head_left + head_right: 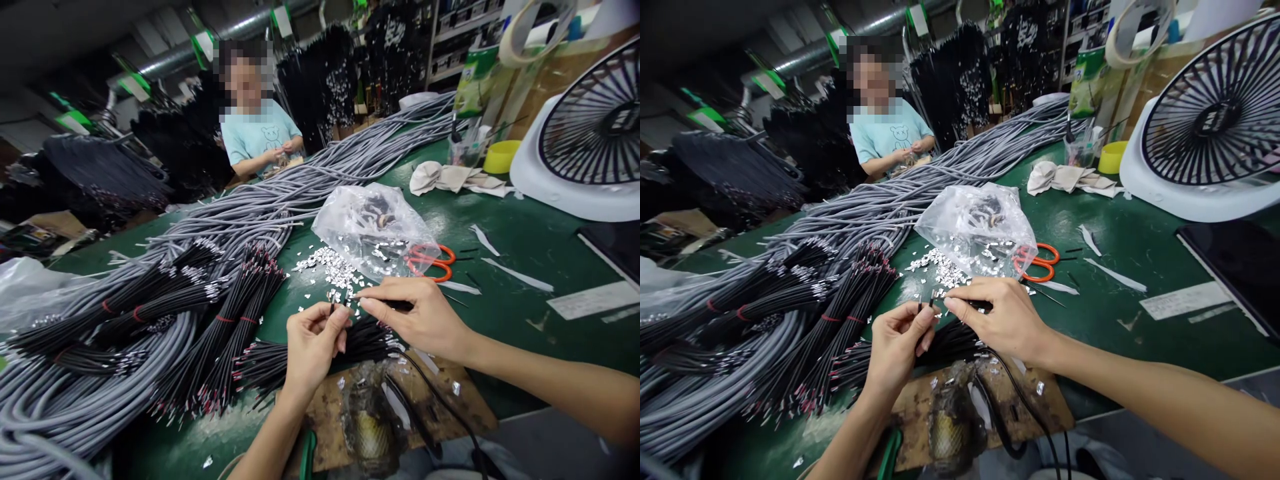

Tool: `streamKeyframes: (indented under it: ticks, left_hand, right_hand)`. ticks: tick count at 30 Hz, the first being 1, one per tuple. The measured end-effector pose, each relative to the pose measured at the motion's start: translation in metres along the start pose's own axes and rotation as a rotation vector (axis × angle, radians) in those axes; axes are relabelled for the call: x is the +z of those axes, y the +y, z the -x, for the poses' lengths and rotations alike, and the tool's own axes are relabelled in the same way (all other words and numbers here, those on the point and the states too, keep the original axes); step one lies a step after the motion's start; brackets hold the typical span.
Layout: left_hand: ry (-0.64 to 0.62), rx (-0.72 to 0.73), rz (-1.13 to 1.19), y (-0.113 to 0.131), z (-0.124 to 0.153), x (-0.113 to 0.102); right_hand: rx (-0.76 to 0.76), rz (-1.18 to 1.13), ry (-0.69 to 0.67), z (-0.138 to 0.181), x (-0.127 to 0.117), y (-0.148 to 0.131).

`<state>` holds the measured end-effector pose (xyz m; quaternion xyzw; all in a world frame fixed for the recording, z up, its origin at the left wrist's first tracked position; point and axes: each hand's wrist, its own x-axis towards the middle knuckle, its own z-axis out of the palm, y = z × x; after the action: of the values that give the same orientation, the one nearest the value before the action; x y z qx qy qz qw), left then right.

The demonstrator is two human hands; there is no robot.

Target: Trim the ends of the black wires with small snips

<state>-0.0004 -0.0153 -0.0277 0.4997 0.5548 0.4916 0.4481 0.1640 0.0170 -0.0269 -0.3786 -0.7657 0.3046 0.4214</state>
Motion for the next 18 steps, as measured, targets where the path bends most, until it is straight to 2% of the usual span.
streamKeyframes:
  ticks: [5,8,14,18]
  left_hand:
    - [-0.048,0.038,-0.029,0.007,0.002,0.004]
    - [-0.064,0.032,-0.044,0.010,0.003,0.007]
    - [0.018,0.009,-0.040,0.009,0.003,0.010]
    - [0.024,0.010,-0.069,0.005,0.003,0.009]
  right_hand:
    - [0.073,-0.107,0.078,-0.002,0.001,0.003]
    - [0.122,-0.193,0.049,-0.002,0.003,0.003]
    - [0.113,-0.204,0.012,-0.001,0.002,-0.001]
    - [0.122,-0.198,-0.001,-0.001,0.002,-0.001]
